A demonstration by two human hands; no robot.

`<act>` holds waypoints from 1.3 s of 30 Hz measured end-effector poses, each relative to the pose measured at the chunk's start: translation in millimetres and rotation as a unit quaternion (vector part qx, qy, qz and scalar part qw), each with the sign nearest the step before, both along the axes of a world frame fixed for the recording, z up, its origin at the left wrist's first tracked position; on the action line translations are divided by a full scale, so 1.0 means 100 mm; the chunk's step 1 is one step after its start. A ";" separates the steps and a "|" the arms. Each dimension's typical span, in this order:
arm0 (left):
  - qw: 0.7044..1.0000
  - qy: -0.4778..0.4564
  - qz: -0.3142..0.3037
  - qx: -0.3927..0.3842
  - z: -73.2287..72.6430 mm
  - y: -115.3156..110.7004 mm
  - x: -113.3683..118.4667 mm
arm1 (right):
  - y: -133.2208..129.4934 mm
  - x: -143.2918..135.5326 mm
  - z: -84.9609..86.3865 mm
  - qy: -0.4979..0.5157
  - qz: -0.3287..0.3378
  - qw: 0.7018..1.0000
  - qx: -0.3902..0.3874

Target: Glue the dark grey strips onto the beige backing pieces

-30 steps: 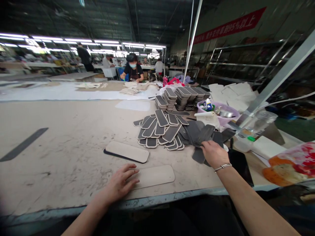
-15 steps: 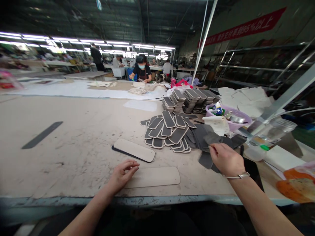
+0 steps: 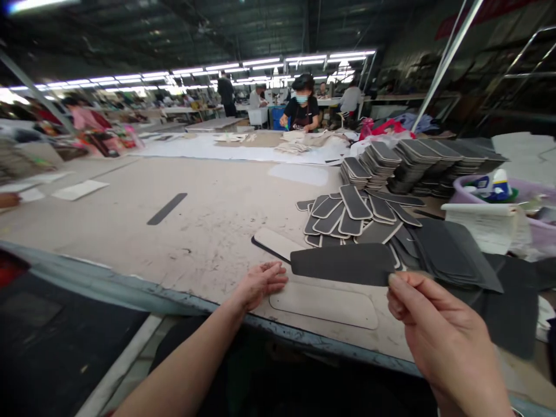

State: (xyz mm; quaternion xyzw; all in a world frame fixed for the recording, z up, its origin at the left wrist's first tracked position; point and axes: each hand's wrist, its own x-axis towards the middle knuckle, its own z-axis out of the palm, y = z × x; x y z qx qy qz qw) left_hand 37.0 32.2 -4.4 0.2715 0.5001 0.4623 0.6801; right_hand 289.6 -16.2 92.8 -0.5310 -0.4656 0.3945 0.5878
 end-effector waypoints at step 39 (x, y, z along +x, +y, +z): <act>0.675 0.678 -0.251 0.151 -0.04 -0.13 -0.13 | 0.15 0.68 -1.20 -0.528 0.100 0.799 -0.270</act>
